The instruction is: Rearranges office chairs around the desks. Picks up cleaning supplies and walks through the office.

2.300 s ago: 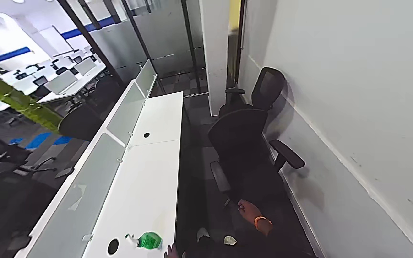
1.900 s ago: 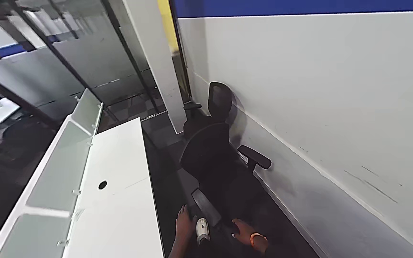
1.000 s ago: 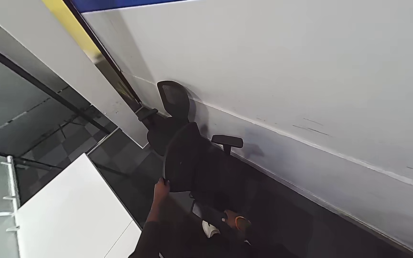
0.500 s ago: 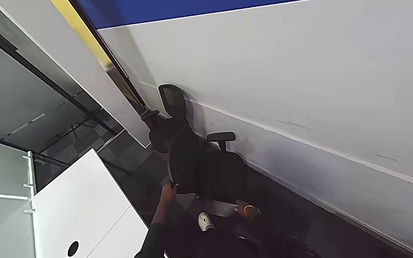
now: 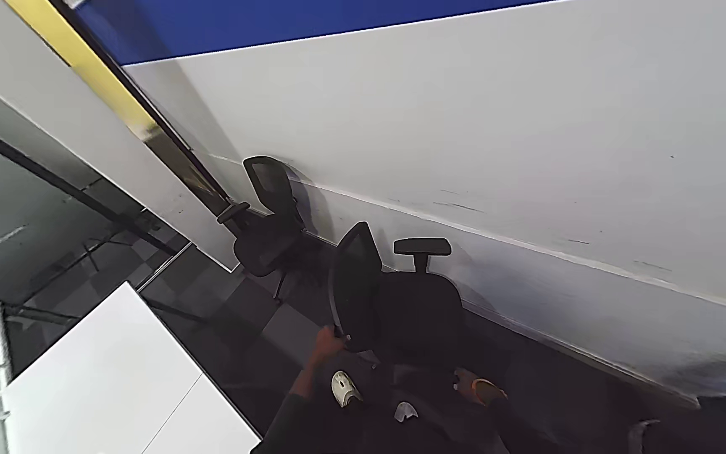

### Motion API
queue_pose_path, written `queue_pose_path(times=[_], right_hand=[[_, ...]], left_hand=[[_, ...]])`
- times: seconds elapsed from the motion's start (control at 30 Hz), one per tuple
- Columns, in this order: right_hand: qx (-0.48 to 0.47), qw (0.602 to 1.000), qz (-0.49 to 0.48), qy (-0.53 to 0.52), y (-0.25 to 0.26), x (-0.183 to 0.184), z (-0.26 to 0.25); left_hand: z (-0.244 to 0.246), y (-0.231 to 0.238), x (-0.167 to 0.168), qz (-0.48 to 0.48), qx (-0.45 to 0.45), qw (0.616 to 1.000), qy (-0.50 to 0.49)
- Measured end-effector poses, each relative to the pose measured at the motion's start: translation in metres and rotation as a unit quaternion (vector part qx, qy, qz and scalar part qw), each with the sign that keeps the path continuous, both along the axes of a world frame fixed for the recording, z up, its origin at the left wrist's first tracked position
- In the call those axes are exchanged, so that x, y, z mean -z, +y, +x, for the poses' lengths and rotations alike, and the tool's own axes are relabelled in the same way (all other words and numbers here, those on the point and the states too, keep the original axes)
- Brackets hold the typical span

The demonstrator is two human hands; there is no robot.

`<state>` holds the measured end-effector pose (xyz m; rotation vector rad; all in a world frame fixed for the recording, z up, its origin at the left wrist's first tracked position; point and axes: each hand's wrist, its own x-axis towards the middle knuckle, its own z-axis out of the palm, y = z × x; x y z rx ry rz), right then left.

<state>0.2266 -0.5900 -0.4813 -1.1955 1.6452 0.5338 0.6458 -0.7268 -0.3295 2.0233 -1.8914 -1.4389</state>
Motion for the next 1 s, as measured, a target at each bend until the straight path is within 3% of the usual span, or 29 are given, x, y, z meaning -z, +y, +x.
queue_pose_path(times=[0.2, 0.33, 0.43, 0.53, 0.67, 0.77, 0.9, 1.0], right_hand=[[0.079, 0.996, -0.016, 0.028, 0.045, -0.022, -0.062], [0.189, 0.979, -0.071, 0.037, 0.080, -0.025, -0.084], [0.273, 0.952, -0.121, 0.064, 0.096, -0.019, -0.085], [0.316, 0.934, -0.143, 0.082, 0.100, -0.023, -0.077], [0.289, 0.937, -0.139, 0.137, 0.080, -0.024, -0.061], [0.302, 0.918, -0.220, 0.131, 0.044, -0.050, -0.037], [0.384, 0.832, -0.399, 0.034, -0.031, -0.101, 0.006], [0.396, 0.754, -0.524, -0.027, -0.096, -0.162, 0.047]], left_hand=[[-0.085, 0.011, -0.011, 0.031, 0.020, 0.998, 0.051], [-0.133, 0.026, -0.021, 0.039, 0.032, 0.999, 0.007], [-0.144, 0.026, -0.023, 0.060, 0.062, 0.996, -0.017], [-0.141, 0.027, -0.016, 0.065, 0.060, 0.996, 0.020], [-0.119, 0.021, -0.002, 0.054, 0.105, 0.987, 0.110], [-0.081, 0.013, 0.011, 0.073, 0.176, 0.969, 0.158], [-0.006, 0.002, 0.042, 0.090, 0.174, 0.972, 0.133], [0.067, -0.011, 0.069, 0.099, 0.155, 0.982, 0.045]])
